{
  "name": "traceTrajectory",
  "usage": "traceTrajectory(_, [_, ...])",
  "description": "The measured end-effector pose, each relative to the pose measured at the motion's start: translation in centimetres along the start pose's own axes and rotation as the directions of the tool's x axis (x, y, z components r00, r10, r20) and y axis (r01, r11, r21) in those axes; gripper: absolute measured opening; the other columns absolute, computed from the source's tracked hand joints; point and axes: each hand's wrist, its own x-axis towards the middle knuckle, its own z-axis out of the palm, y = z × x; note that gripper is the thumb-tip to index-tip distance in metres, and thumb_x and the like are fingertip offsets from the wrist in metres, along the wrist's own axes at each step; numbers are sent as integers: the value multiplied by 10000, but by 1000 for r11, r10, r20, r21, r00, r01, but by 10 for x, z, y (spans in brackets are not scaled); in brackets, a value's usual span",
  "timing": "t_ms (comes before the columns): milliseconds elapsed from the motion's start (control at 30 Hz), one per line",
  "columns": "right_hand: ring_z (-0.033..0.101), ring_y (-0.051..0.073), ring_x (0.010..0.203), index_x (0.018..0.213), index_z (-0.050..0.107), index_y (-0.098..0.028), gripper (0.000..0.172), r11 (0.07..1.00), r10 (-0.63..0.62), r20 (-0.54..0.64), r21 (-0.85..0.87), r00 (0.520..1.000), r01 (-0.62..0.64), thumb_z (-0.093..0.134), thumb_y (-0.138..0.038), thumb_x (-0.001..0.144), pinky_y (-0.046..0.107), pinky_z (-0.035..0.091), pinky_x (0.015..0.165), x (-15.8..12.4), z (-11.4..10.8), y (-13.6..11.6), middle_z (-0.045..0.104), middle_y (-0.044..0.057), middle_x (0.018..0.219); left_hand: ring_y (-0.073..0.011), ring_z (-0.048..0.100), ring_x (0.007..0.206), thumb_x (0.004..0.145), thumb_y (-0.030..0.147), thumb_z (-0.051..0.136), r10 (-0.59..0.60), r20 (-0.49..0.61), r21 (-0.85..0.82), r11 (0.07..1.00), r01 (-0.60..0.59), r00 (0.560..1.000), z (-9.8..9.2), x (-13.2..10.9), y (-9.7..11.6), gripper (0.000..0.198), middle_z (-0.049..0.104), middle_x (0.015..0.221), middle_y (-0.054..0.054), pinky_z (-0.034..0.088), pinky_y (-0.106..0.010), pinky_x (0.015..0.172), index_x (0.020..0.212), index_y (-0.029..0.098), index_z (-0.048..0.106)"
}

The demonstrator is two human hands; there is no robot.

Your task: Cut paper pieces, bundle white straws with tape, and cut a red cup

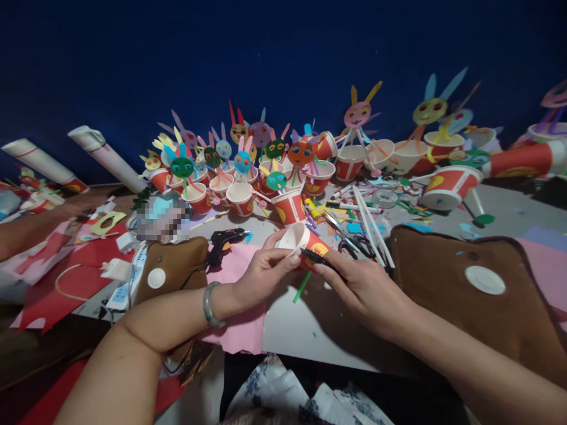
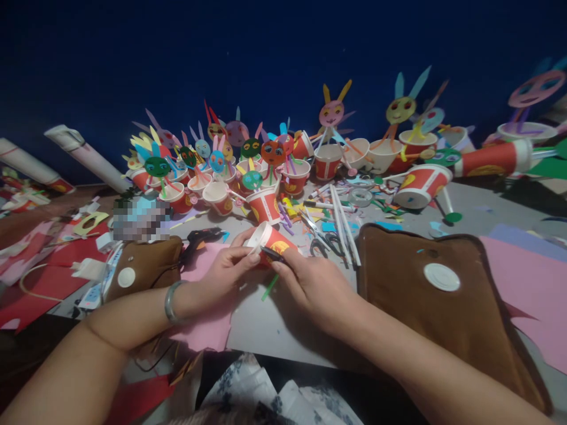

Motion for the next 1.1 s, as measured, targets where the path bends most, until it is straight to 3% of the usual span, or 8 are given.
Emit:
traceTrajectory(167, [500,152,483,818,529,-220,329,999,-20,-27,42,999,21,337,-409,1006,265,318,503,0,4,0,556,-7,567,-265,316,1469,941,403,566,5,41,-29,1000,-4,999,0,-1,-4,271,381,1561,-13,242,-417,1234,1001,247,780])
traceTrajectory(400, [509,147,473,821,530,-225,290,996,-53,-81,65,995,59,360,-375,1001,254,324,490,-2,7,-1,556,-14,549,-259,328,1465,931,412,580,57,5,-10,998,-57,998,0,0,-8,266,386,1555,-32,243,-442,1239,1009,244,771])
traceTrajectory(600, [488,135,448,782,491,-228,283,991,-57,-95,112,994,67,369,-364,999,242,325,479,-1,10,0,516,-32,513,-237,300,1477,952,421,536,111,-16,183,977,-106,994,-1,-2,-4,328,460,1492,-93,255,-434,1228,874,191,757])
traceTrajectory(767, [499,130,459,738,472,-227,312,994,-60,-101,81,993,68,369,-372,995,244,328,483,1,8,1,536,-23,538,-244,388,1415,942,438,544,160,-69,204,968,-143,985,-4,2,-2,324,437,1492,-106,301,-422,1193,859,184,726])
traceTrajectory(900, [500,131,448,759,495,-220,324,995,-97,-153,-3,983,98,388,-424,986,249,328,479,2,0,7,533,-22,529,-218,545,1196,948,417,532,197,-71,162,970,-184,978,-11,11,3,312,605,1238,-118,406,-376,1072,852,166,690])
traceTrajectory(967, [483,125,427,778,504,-214,321,990,-143,-193,-42,971,138,405,-445,979,247,320,466,2,-4,10,515,-30,513,-175,595,952,935,414,546,139,-48,85,987,-134,989,-15,14,5,292,654,980,-70,478,-320,894,827,165,655])
traceTrajectory(1033, [471,118,414,793,515,-207,313,977,-208,-228,-96,951,190,416,-440,978,245,312,457,3,-8,13,509,-33,508,-129,532,733,907,423,576,77,-14,25,997,-77,997,-18,16,5,312,591,758,-11,456,-260,700,735,163,598])
traceTrajectory(1100, [465,116,407,814,535,-196,304,954,-283,-241,-167,928,247,417,-420,983,247,301,451,3,-10,16,508,-33,503,-102,450,641,879,427,603,39,27,-1,999,-39,999,-20,15,5,349,508,664,19,395,-231,610,663,159,543])
